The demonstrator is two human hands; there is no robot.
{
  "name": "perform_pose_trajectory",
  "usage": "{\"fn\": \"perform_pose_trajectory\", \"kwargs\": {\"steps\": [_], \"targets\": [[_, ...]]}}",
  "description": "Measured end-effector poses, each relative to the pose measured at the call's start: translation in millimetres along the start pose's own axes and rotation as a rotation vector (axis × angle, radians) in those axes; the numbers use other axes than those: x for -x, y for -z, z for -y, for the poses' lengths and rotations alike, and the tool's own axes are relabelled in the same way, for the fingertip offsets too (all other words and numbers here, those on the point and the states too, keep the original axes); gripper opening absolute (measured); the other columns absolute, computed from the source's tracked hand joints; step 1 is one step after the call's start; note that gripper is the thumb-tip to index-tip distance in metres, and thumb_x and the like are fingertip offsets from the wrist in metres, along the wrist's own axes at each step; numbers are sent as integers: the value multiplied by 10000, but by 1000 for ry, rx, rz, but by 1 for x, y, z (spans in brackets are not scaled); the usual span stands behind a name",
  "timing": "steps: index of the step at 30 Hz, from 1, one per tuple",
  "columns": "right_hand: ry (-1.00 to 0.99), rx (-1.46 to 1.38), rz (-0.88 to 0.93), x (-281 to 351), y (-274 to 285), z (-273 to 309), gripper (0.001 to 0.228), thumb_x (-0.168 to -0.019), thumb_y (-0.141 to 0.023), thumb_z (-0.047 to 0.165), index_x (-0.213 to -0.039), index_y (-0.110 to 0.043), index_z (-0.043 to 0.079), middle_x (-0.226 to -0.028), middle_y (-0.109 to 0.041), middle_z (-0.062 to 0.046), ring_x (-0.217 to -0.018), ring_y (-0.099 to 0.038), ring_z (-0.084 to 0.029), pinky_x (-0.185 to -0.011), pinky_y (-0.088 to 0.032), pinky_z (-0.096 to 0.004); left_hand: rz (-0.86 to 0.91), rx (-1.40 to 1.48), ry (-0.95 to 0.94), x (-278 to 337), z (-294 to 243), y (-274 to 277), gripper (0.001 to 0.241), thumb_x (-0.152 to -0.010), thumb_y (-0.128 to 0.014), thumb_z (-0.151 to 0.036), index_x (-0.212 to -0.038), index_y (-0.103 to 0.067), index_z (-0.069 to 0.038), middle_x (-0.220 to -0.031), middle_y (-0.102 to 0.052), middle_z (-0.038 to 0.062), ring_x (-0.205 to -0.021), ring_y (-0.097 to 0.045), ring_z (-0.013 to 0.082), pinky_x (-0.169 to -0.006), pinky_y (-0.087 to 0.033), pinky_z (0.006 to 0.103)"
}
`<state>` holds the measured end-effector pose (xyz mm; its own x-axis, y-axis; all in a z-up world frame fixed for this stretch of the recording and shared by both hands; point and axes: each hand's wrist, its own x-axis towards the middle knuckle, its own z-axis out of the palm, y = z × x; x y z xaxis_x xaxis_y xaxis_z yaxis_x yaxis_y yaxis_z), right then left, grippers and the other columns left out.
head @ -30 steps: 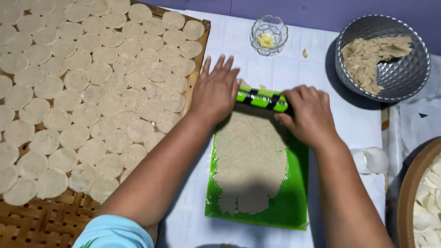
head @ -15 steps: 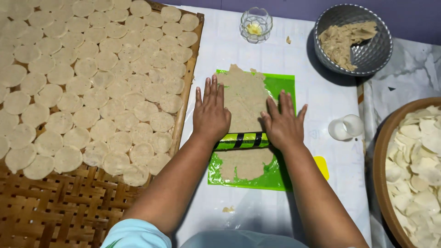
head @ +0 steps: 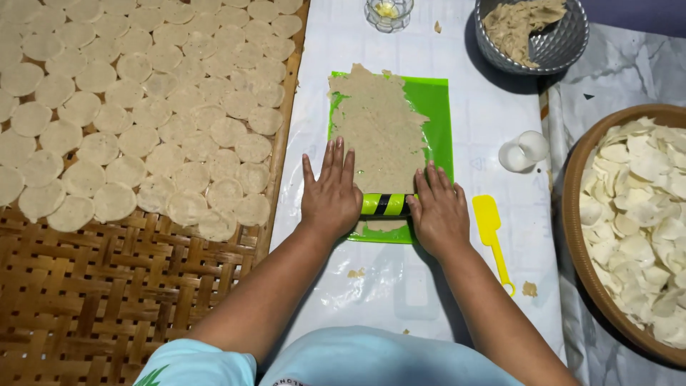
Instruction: Rolling out dough onto a mat, cutting into circles, and placing them on a wooden drying tray.
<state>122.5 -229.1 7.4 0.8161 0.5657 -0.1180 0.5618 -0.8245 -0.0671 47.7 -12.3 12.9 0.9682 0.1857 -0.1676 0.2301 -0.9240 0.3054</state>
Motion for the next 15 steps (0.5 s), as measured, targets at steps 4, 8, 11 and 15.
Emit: {"fn": "perform_pose_trajectory", "kwargs": {"steps": [4, 8, 11, 15], "targets": [[28, -41, -43, 27, -15, -5, 646, -1099, -251, 503, -1616, -298, 120, -1681, -282, -161, -1539, -269, -325, -1223, -164, -543, -27, -16, -10, 26, -7, -8, 668, -1025, -245, -316, -1631, -196, -40, -1720, -74, 217, -1604, -16, 316, -1213, 82, 646], [58, -78, -69, 50, -18, -5, 663, -1100, -239, 503, -1629, -251, 103, -1686, -252, -177, -1544, -243, -336, -1237, -121, -550, -62, -2, -16, 50, -12, -12, 651, -1041, -245, -324, -1622, -223, -34, -1716, -101, 226, -1601, -40, 330, -1218, 59, 638], [99, -53, -88, 71, -22, -6, 662, -1101, -273, 470, -1647, -186, 107, -1696, -212, -173, -1557, -197, -330, -1248, -91, -538, -61, 26, -13, 71, -17, -16, 630, -1063, -223, -340, -1620, -232, -46, -1709, -126, 227, -1597, -53, 335, -1216, 49, 633], [83, -67, -94, 97, -23, -3, 620, -1074, -376, 336, -1640, -235, 124, -1693, -247, -140, -1557, -209, -313, -1263, -92, -510, -53, -2, -18, 99, -24, -26, 627, -1079, -275, -346, -1633, -175, -70, -1718, -84, 203, -1590, -30, 350, -1225, 29, 628]]}}
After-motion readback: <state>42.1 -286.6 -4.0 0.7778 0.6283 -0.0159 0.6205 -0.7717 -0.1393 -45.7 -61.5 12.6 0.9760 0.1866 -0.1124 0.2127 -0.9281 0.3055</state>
